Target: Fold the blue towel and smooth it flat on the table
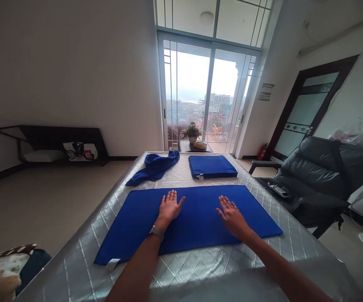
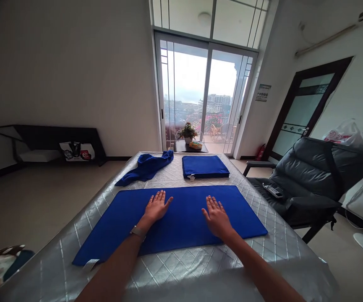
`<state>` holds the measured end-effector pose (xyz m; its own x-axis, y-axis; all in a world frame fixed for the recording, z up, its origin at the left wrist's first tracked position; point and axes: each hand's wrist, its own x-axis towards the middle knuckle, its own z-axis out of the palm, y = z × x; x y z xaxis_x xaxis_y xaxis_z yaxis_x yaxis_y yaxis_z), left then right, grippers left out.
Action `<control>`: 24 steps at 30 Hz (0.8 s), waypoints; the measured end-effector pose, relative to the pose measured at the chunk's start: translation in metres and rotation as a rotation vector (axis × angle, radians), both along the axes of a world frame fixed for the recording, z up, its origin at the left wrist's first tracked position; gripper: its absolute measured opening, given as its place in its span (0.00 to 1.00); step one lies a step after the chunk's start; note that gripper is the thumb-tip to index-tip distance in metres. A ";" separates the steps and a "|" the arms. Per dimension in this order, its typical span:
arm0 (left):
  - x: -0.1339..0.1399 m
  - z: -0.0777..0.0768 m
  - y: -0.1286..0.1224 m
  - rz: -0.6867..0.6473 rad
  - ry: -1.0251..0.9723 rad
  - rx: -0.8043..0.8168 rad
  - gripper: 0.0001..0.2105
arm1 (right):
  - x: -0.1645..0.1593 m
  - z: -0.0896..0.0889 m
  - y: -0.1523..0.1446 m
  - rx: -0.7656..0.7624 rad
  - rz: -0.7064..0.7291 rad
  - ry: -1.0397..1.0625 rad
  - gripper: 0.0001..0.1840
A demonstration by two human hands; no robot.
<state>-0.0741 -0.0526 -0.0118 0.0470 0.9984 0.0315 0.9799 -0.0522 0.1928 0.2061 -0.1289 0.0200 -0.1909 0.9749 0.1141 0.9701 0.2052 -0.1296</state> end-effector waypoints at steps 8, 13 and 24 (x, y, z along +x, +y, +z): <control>-0.001 0.002 -0.001 -0.009 0.006 0.007 0.41 | -0.086 -0.019 -0.009 -0.143 0.118 0.084 0.42; -0.001 -0.002 0.001 -0.004 -0.011 0.019 0.40 | -0.054 -0.022 -0.010 -0.174 0.068 0.057 0.44; -0.001 -0.003 0.002 -0.004 -0.002 0.006 0.41 | 0.091 -0.036 -0.010 -0.143 -0.253 -0.106 0.42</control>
<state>-0.0751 -0.0511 -0.0143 0.0504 0.9980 0.0377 0.9792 -0.0568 0.1947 0.2971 -0.1386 -0.0164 0.0561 0.9978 -0.0351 0.9977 -0.0573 -0.0357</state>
